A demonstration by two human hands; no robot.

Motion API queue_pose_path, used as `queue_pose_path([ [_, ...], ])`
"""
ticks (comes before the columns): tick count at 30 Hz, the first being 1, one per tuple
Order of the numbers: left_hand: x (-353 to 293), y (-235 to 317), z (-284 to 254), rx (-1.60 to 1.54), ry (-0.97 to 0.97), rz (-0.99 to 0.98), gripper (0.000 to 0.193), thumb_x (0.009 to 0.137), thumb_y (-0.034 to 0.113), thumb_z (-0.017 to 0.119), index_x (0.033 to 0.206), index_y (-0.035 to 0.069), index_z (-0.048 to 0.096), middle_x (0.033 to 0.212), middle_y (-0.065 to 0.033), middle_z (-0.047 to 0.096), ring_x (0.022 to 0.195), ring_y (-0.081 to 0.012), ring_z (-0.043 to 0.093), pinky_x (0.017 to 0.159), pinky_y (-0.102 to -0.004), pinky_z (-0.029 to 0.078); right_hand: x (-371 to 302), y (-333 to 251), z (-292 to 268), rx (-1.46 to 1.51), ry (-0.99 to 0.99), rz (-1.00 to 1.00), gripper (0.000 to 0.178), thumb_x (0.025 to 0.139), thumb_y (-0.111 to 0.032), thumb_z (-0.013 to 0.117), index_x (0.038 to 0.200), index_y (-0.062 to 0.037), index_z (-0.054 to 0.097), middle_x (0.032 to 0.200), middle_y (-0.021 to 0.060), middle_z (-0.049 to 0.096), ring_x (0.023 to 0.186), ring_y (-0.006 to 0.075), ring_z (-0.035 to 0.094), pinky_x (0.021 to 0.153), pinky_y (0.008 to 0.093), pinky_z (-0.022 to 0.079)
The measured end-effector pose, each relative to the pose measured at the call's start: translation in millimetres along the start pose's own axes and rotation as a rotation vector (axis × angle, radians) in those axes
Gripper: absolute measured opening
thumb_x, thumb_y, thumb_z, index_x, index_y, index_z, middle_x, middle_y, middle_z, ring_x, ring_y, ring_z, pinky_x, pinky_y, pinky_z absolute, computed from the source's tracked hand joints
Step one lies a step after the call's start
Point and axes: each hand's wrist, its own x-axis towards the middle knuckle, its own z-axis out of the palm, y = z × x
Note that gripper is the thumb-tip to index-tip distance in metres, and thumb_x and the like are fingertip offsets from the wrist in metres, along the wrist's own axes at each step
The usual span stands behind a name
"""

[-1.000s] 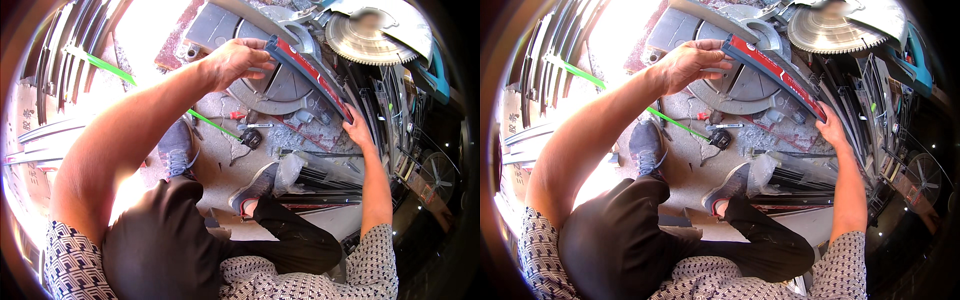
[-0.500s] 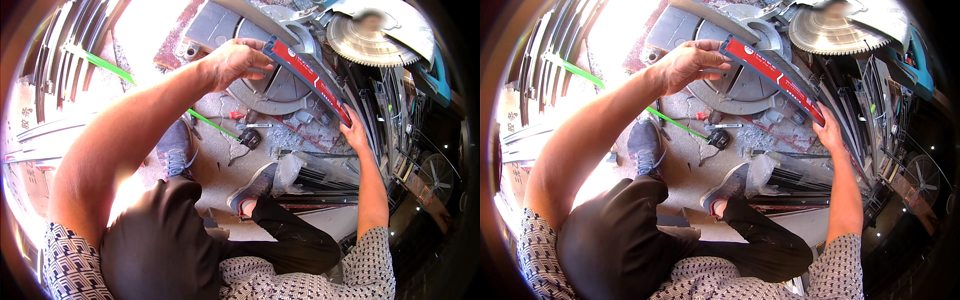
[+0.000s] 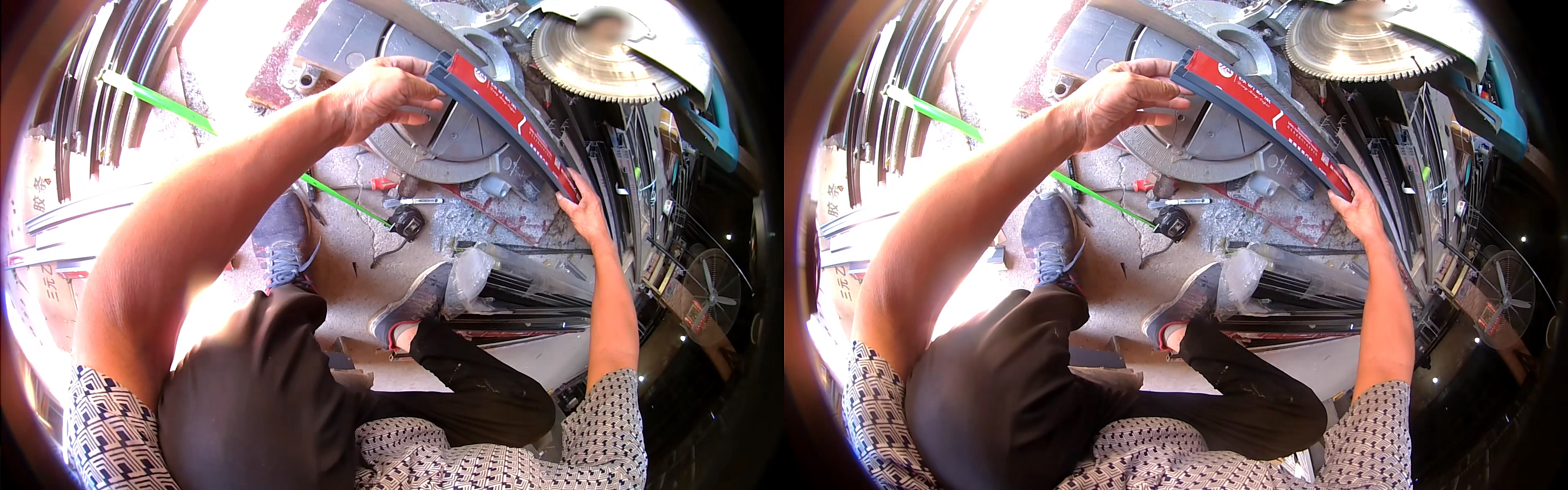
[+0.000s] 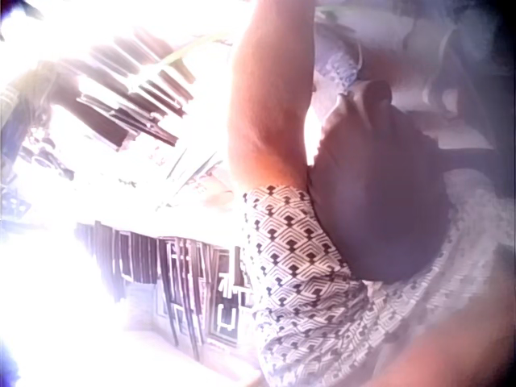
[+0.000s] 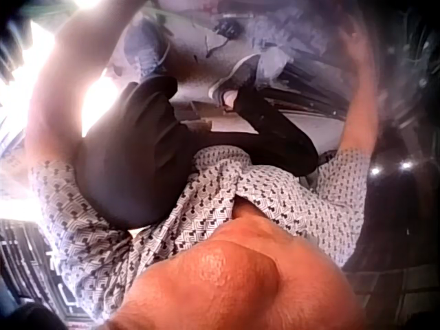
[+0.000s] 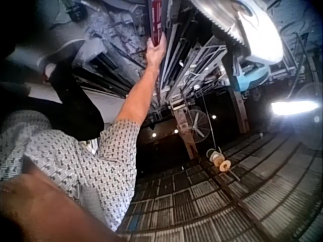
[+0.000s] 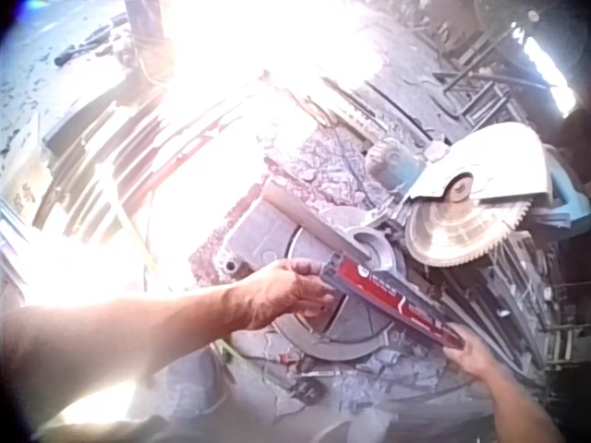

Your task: The person selects a long metal profile from a pile and places it on a miter saw. They measure the profile with a tape measure and mark a cut line with a marker. The person then operates the miter saw to cut the profile and removes the cut piece.

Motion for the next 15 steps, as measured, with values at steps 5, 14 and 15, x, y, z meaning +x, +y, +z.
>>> queue_pose_path([
  [5, 1.2, -2.3, -0.8, -0.002, 0.016, -0.022, 0.030, 0.095, 0.019, 0.070, 0.124, 0.009, 0.067, 0.117, -0.0011, 0.071, 0.108, -0.0102, 0.068, 0.094, -0.0282, 0.052, 1.6, 1.4, -1.3, 0.010, -0.016, 0.026, 0.064, 0.086, -0.014, 0.078, 0.144, -0.0043, 0.053, 0.138, 0.0182, 0.062, 0.128, 0.0272, 0.060, 0.109, 0.0339, 0.044],
  [14, 0.3, -0.8, 1.9, 0.023, 0.032, 0.014, 0.030, 0.095, 0.018, 0.070, 0.123, 0.008, 0.067, 0.114, -0.0018, 0.072, 0.107, -0.0099, 0.068, 0.094, -0.0265, 0.053, 6.8, -1.6, -0.2, -0.014, 0.010, 0.058, 0.064, 0.083, -0.014, 0.082, 0.140, -0.0030, 0.056, 0.133, 0.0185, 0.064, 0.123, 0.0280, 0.063, 0.106, 0.0351, 0.047],
  [15, 1.1, 0.2, 2.2, 0.025, 0.022, 0.018, 0.030, 0.095, 0.018, 0.070, 0.123, 0.007, 0.067, 0.114, -0.0019, 0.072, 0.107, -0.0100, 0.068, 0.095, -0.0265, 0.053, 6.9, 2.0, 1.8, -0.020, 0.022, 0.028, 0.063, 0.082, -0.014, 0.082, 0.139, -0.0029, 0.056, 0.133, 0.0186, 0.064, 0.122, 0.0290, 0.063, 0.105, 0.0356, 0.047],
])
